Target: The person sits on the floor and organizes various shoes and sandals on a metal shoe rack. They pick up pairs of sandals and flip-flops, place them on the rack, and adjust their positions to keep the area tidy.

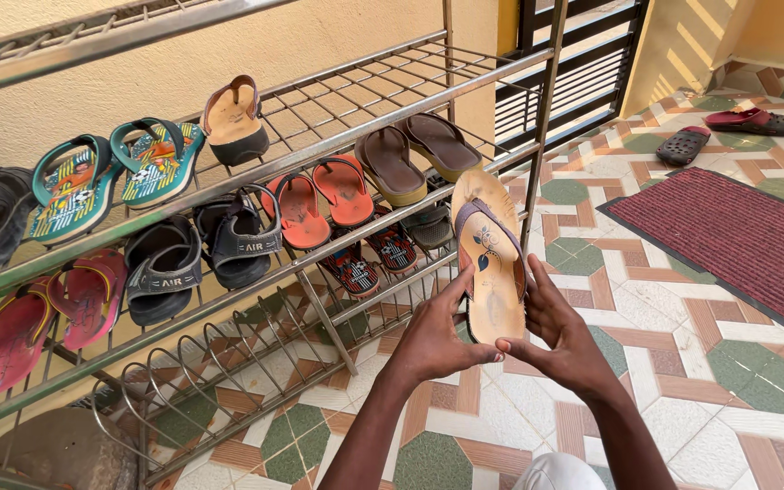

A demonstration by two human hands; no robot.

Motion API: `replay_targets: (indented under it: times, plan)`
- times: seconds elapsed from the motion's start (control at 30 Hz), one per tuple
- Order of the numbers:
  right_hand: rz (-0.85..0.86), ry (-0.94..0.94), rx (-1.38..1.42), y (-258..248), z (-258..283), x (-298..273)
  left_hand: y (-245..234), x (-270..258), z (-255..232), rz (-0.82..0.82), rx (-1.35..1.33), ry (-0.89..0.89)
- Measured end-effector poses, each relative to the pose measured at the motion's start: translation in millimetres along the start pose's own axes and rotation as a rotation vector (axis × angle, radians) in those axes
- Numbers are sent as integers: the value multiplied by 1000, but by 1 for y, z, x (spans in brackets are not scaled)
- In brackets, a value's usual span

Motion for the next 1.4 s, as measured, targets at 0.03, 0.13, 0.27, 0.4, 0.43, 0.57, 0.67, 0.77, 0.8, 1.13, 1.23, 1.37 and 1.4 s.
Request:
replay_targets:
  times: [0.03, 0.13, 0.27, 0.4, 0.43, 0.57, 0.67, 0.77, 0.8, 1.13, 1.23, 1.37, 1.4]
  plan:
    - [7, -29, -18, -1, 5, 1, -4, 2, -6, 15, 26, -14]
    - [26, -101, -55, -1, 22, 3, -16, 8, -21, 29, 67, -20]
    - [75, -164, -16, 1, 46, 6, -32, 12, -33, 9, 83, 44]
    - [106, -234, -50, 3, 75, 14, -51, 18, -43, -10, 176, 188]
    - [108, -260, -60, 4, 82, 16, -56, 19, -46, -9, 188, 182]
    - [152, -344, -59, 10, 108, 28, -76, 25, -62, -30, 186, 144]
    - [225, -350, -5, 17, 126, 40, -90, 25, -70, -73, 72, 171]
    - [270, -353, -17, 25, 144, 55, -107, 26, -70, -103, 119, 144]
    - [280, -355, -33, 28, 149, 60, -113, 26, -69, -111, 167, 118]
    - [379, -327, 80, 72, 178, 120, -169, 39, -56, -224, 336, 167]
    - [416, -337, 139, 87, 186, 137, -185, 42, -54, -265, 341, 162]
    - [401, -275, 137, 105, 195, 157, -206, 51, -46, -318, 290, 82]
    - [399, -285, 117, 108, 198, 163, -212, 53, -44, -324, 298, 56]
Point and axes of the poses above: each hand's wrist, its own x-axis towards the middle knuckle, its own y-axis out of the palm, z = x × y, the point moved 1 cm from there along x, towards the middle knuckle, and after that the axes turned 13 degrees about y, right-handed, at the moved point
